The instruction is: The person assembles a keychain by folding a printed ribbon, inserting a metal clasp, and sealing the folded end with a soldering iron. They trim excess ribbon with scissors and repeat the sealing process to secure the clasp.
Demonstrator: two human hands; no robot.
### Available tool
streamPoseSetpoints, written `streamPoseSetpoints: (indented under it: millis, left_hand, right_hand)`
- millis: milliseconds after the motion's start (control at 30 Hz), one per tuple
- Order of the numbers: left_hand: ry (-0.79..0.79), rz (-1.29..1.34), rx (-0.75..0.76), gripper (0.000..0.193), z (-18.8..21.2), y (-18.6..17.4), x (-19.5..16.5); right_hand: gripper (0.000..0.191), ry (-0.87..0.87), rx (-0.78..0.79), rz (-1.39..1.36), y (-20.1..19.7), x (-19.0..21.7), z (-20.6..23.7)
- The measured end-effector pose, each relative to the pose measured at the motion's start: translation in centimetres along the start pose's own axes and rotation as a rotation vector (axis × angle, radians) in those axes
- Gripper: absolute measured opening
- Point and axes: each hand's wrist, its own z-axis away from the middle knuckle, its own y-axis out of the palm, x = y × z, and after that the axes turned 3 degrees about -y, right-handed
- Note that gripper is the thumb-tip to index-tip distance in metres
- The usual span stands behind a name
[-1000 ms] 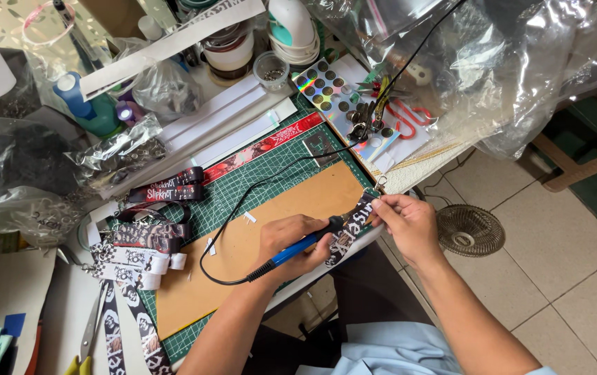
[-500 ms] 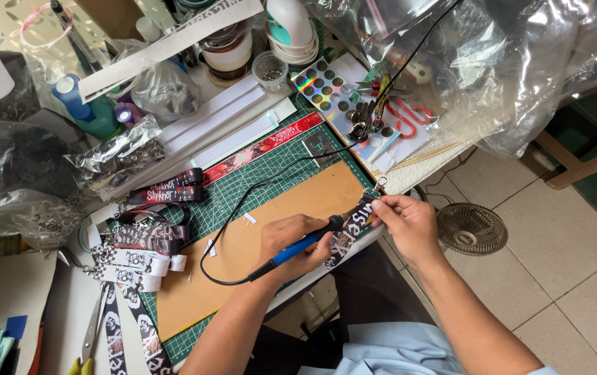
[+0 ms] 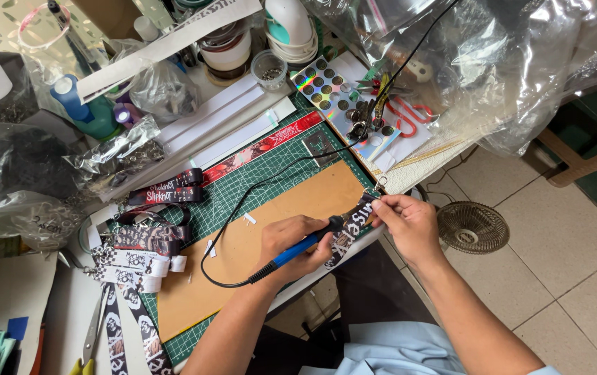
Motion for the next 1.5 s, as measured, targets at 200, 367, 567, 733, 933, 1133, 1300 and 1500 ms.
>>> streamPoseSetpoints:
  millis: [200, 367, 567, 733, 933, 1133, 1300, 1500]
  left_hand:
    - [0.028, -0.013, -0.007, 0.022, -0.1, 0.2, -0.3]
    - [0.043, -0.035, -0.009, 0.024, -0.2, 0.2, -0.6]
    - [0.043, -0.039, -0.016, 0.025, -0.2, 0.3, -0.9]
    - [0.061, -0.033, -0.010, 0.025, -0.1, 0.3, -0.6]
    - [0.067, -0.033, 0.000, 0.025, -0.1, 0.3, -0.4]
    - [0.049, -0.046, 0.013, 0.024, -0.1, 0.2, -0.3]
    - [0.023, -0.015, 0.019, 0.024, 0.1, 0.2, -0.3]
    - [-0.025, -0.059, -0.139, 0.023, 1.1, -1.5, 1.0]
  right_hand:
    - [0.015, -0.093, 0.001, 0.078, 0.1, -0.1, 0.2]
    - [0.015, -0.097, -0.015, 0.117, 0.1, -0.2, 0.2]
    - [0.015, -0.146, -0.011, 0.181, 0.5, 0.1, 0.7]
    - [0.015, -0.155, -0.031, 0.223, 1.0, 0.1, 1.0]
    - [0.015, -0.163, -0.036, 0.221, 1.2, -0.1, 1.0]
    - [0.016, -0.167, -0.033, 0.249, 1.3, 0.0, 0.9]
    - [0.016, -0.170, -0.042, 0.243, 1.3, -0.4, 0.9]
    - [0.016, 0.035, -0.028, -0.004, 0.1, 0.2, -0.2]
